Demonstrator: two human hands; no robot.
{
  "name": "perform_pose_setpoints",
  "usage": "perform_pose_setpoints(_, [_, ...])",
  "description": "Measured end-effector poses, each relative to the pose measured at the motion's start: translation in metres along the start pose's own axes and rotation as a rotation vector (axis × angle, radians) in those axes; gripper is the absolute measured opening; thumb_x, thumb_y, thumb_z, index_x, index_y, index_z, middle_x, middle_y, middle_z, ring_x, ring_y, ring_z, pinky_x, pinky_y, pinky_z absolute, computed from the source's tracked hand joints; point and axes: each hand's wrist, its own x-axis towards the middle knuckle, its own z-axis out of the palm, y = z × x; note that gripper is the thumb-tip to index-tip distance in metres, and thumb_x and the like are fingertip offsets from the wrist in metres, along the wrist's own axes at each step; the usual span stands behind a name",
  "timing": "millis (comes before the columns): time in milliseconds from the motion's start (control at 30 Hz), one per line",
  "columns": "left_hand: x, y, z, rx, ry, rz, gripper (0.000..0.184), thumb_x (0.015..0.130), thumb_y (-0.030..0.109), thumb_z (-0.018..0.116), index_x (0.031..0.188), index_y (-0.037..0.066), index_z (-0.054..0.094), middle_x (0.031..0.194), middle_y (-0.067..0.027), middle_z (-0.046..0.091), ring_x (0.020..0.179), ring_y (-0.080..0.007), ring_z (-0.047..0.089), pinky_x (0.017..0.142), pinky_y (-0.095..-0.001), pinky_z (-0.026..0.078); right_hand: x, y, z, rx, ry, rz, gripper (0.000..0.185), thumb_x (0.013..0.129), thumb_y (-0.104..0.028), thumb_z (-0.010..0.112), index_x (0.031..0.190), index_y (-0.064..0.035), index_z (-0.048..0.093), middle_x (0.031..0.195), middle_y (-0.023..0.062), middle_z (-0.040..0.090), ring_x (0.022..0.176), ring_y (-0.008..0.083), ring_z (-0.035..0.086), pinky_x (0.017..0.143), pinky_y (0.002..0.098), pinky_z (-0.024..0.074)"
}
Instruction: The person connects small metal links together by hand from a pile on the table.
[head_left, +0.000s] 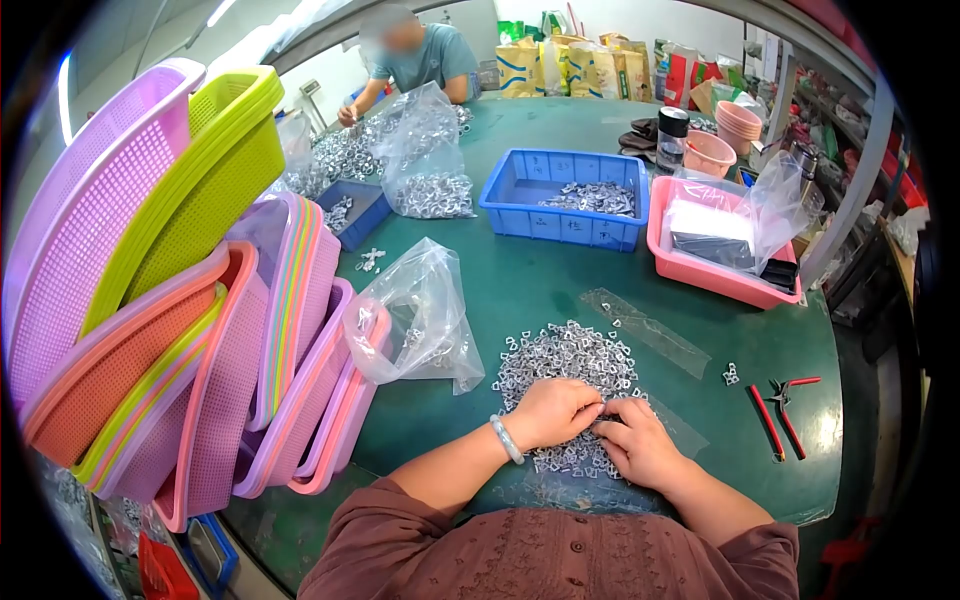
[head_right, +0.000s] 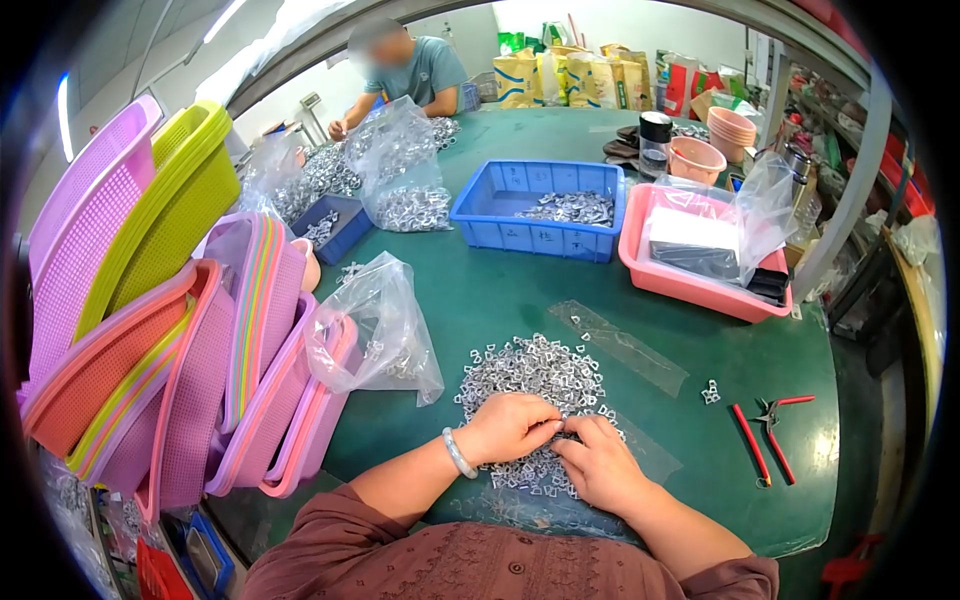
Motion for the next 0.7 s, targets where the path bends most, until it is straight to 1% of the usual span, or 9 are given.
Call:
perform_pose_setpoints(467, [-0.0001, 0.0006, -0.0004, -0.003, -0.004, -0.007, 0.011, 0.076, 0.016, 0.057, 0.08, 0.006, 0.06, 0.075, -0.0085, 0.06, 0.07, -0.027, 0.058, 0.06, -0.0348, 0.046, -0.0001, 0.0, -0.0005, -0.005, -0.01, -0.006, 0.023, 0.068, -0.004, 0.06, 0.091, -0.0051, 0.061, 0.102, 0.0118, 0.05, 0.094, 0.0299, 0.047, 0.082, 0.0369, 0.0411])
perform_pose_setpoints(567, [0.0001, 0.0019, -0.0004, -0.006, 0.015, -0.008, 0.014, 0.078, 0.019, 0.053, 0.075, 0.007, 0.06, 0.07, -0.0077, 0.058, 0.069, -0.0265, 0.057, 0.06, -0.037, 0.046, -0.0003, 0.0003, -0.0002, -0.008, -0.012, -0.004, 0.023, 0.068, -0.004, 0.059, 0.091, -0.0051, 0.061, 0.103, 0.0118, 0.05, 0.095, 0.0298, 0.047, 0.082, 0.0369, 0.041])
perform_pose_setpoints(700, [0.0, 0.0016, -0.0002, -0.001, 0.016, -0.006, 0.014, 0.078, 0.019, 0.053, 0.075, 0.008, 0.06, 0.07, -0.0075, 0.058, 0.069, -0.0262, 0.057, 0.06, -0.0368, 0.046, -0.0006, 0.0004, -0.0002, -0.011, -0.017, 0.0, 0.024, 0.068, -0.004, 0.059, 0.092, -0.0051, 0.061, 0.103, 0.0116, 0.05, 0.095, 0.0297, 0.047, 0.082, 0.0368, 0.0409])
